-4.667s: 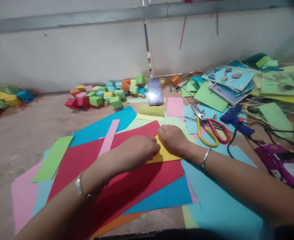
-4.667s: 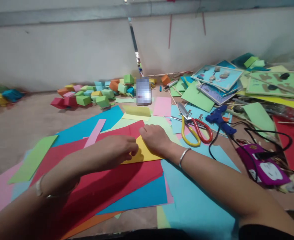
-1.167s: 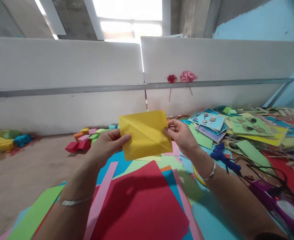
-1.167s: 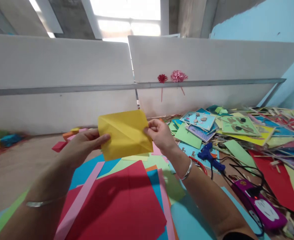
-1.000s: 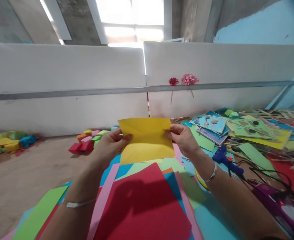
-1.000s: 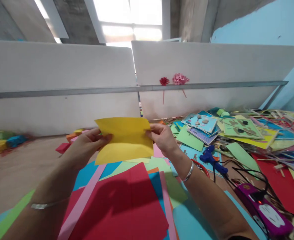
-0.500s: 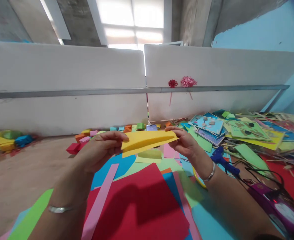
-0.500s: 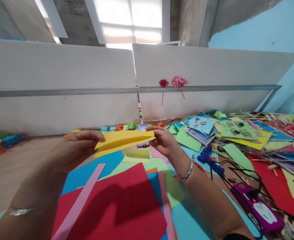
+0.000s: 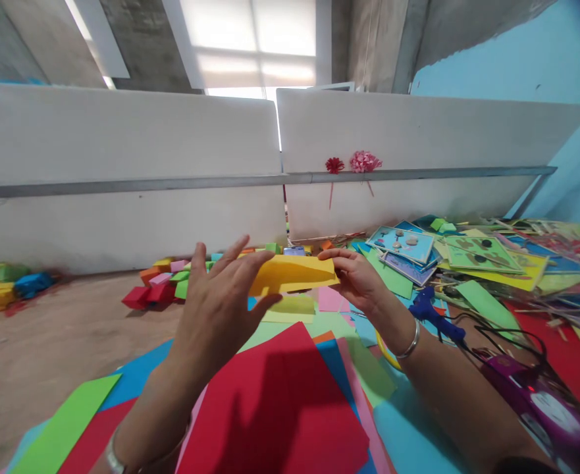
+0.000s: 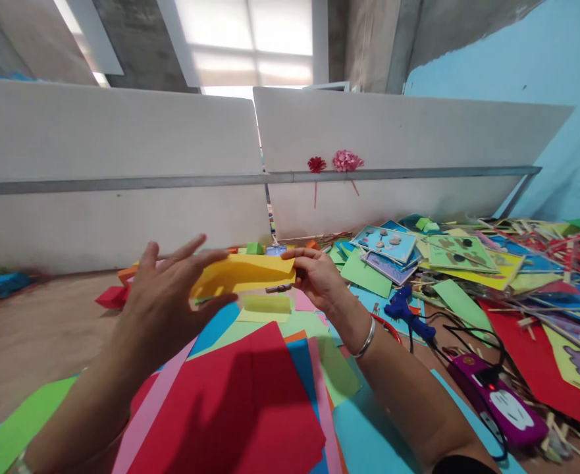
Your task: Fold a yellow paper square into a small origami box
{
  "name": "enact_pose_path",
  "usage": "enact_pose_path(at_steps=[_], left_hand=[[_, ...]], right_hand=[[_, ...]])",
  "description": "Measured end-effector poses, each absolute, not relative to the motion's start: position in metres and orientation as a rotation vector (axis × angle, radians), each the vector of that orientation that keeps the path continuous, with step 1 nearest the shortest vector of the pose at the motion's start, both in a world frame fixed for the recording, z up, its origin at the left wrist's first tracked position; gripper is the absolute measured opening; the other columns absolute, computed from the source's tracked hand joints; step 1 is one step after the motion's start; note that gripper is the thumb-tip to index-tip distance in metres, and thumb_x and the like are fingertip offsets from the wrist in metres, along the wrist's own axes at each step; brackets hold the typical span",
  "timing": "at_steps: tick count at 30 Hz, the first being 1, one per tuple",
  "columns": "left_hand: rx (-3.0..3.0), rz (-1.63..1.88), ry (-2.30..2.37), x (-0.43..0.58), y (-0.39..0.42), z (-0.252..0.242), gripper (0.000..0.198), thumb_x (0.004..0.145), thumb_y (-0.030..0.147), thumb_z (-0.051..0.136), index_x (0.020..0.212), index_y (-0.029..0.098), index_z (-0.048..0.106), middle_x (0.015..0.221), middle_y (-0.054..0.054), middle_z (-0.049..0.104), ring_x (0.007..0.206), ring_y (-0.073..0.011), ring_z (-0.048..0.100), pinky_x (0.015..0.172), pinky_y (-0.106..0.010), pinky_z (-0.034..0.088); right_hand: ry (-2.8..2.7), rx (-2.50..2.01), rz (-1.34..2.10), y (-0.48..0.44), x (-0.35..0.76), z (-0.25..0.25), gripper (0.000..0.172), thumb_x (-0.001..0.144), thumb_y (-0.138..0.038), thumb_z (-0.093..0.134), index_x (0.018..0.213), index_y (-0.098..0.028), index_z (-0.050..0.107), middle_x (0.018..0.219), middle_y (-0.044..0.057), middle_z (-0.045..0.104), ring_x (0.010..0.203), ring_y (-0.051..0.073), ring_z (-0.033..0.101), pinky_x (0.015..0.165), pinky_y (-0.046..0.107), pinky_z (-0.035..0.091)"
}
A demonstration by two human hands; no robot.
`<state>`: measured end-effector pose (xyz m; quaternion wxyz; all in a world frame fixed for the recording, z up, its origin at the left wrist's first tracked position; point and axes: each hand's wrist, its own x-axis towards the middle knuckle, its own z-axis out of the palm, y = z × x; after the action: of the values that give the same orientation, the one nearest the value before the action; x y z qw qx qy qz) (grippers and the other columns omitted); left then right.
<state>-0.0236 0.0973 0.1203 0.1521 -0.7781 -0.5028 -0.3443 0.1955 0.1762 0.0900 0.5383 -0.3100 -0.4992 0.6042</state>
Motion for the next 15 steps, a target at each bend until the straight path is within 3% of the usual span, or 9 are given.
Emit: enact_pose_path(at_steps=[1,3,5,8,11,13,15], left_hand=[[-2.223,-0.987,-1.475,-0.024,0.098,0.121,0.02,0.086,0.024,0.06,0.105,0.028,0.066,0.108,-0.006,0.077,0.122,-0.0327,0.062,0.12,-0.059,0.017],[-2.164,-1.012,-1.57,-0.028,0.097,0.123,0.016,0.089,0.021,0.051,0.085,0.029,0.065,0.085,-0.002,0.077,0.098,-0.0285,0.07,0.111,-0.051,0.036],[-2.085,-1.051,-1.689,-0.032,0.095,0.128,0.016,0.089,0.027,0.05,0.08,0.028,0.064,0.081,-0.001,0.076,0.088,-0.0275,0.07,0.093,-0.042,0.049],[-2.051,-1.167,-1.839,-0.034,0.093,0.133,0.012,0.085,0.03,0.056,0.088,0.027,0.067,0.091,-0.002,0.077,0.084,-0.0263,0.07,0.074,-0.035,0.052],[-2.124,-1.294,-1.907,-0.033,0.094,0.134,0.02,0.077,0.027,0.059,0.094,0.028,0.07,0.095,-0.001,0.079,0.087,-0.0258,0.071,0.078,-0.034,0.054],[-2.157,-1.369,-1.949,-0.034,0.096,0.132,0.025,0.074,0.028,0.062,0.096,0.028,0.072,0.095,-0.001,0.079,0.09,-0.0263,0.072,0.082,-0.035,0.055],[-2.178,-1.445,-2.009,-0.035,0.098,0.13,0.029,0.071,0.03,0.064,0.097,0.027,0.074,0.094,-0.002,0.079,0.09,-0.027,0.072,0.083,-0.037,0.056]], right_hand=[[-1.188,-0.737,1.456,0.175,0.196,0.091,0.015,0.062,-0.022,0.071,0.076,-0.017,0.071,0.067,0.001,0.068,0.057,0.01,0.059,0.05,0.02,0.046],[-1.208,-0.738,1.52,0.173,0.197,0.094,0.021,0.065,-0.022,0.069,0.084,-0.016,0.073,0.068,0.002,0.068,0.052,0.009,0.056,0.046,0.021,0.043],[-1.276,-0.753,1.537,0.169,0.198,0.099,0.031,0.07,-0.021,0.064,0.099,-0.015,0.073,0.073,0.004,0.07,0.052,0.01,0.058,0.047,0.022,0.045],[-1.468,-0.772,1.277,0.163,0.201,0.106,0.046,0.073,-0.015,0.058,0.118,-0.018,0.066,0.101,0.009,0.074,0.081,0.016,0.069,0.067,0.029,0.055],[-1.649,-0.79,1.034,0.159,0.202,0.109,0.057,0.072,-0.019,0.069,0.129,-0.021,0.06,0.133,0.013,0.063,0.119,0.023,0.061,0.092,0.037,0.054],[-1.661,-0.809,1.034,0.16,0.201,0.107,0.068,0.067,-0.027,0.079,0.131,-0.02,0.058,0.14,0.015,0.058,0.125,0.026,0.057,0.094,0.039,0.053],[-1.619,-0.789,1.119,0.162,0.2,0.104,0.059,0.065,-0.034,0.082,0.12,-0.019,0.065,0.128,0.014,0.066,0.112,0.024,0.064,0.088,0.037,0.056]])
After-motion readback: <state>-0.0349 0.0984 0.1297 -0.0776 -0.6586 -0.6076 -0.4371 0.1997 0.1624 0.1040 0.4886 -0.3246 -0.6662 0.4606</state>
